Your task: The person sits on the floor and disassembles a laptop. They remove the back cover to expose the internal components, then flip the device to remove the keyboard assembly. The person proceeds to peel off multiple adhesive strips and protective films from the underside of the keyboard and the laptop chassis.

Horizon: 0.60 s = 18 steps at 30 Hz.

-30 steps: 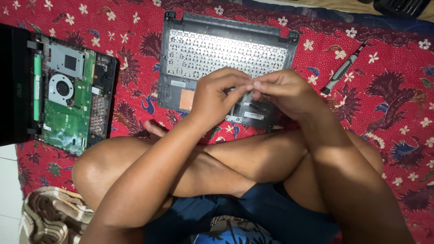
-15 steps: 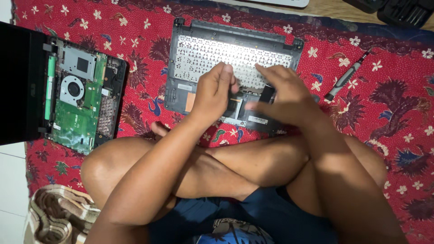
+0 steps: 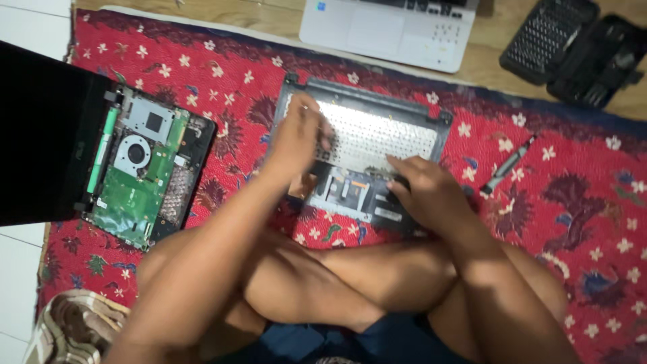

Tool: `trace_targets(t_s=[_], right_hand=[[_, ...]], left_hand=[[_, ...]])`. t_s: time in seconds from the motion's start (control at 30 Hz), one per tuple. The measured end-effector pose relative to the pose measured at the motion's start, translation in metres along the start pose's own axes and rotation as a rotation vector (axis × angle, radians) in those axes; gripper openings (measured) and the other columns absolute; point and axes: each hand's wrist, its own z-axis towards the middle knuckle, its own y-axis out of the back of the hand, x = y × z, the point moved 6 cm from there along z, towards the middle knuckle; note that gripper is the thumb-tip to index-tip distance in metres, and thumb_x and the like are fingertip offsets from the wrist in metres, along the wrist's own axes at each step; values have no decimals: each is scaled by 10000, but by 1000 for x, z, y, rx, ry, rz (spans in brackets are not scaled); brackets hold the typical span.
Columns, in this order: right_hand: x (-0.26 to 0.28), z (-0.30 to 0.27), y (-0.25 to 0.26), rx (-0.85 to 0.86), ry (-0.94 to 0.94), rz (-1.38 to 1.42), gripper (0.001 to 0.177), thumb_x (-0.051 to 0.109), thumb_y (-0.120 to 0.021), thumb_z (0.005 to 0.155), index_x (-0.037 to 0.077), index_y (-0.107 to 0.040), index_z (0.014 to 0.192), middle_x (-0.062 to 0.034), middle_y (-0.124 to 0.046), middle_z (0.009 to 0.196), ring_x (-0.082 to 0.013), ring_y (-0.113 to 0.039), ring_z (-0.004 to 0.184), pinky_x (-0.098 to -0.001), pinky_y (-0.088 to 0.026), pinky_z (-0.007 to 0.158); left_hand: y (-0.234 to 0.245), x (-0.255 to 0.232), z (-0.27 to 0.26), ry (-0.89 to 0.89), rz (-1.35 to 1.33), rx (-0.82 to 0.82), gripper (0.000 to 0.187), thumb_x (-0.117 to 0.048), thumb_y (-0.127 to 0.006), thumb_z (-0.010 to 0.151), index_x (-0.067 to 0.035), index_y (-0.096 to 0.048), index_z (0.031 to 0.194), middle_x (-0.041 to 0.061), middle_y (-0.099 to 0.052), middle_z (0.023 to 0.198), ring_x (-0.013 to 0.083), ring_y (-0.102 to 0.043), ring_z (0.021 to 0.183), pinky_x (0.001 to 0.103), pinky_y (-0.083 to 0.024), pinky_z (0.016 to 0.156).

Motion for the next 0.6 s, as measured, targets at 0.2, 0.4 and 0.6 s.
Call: trace_targets(t_s=[0.2, 0.4, 0.6], right_hand=[[4, 6, -9, 140, -87, -13, 370, 183, -719, 864, 96, -709, 1224, -156, -708, 1079, -383, -663, 1004, -464, -521, 885], [2, 11, -9, 109, -18, 1, 414, 211, -693, 865, 81, -660, 1256, -144, -694, 1130, -369, -663, 1018, -436, -534, 874], [-7, 15, -22, 270, -178, -67, 499, 228, -691, 857, 137, -639, 1346, -125, -689, 1129, -333, -666, 1049, -437, -525, 914]], left_hand=[[142, 26, 154, -191, 85, -267, 62, -86, -748, 924, -41, -748, 967, 13, -737, 854, 80, -684, 756, 270, -543, 637], [179, 80, 268, -259, 308, -410, 128, -92, -785, 901, -69, -810, 1025, 50, -806, 939, 88, -742, 807, 238, -567, 750], [193, 104, 309, -152, 406, -447, 79, -40, -789, 827, -31, -805, 904, 84, -793, 851, 122, -754, 760, 256, -592, 719]])
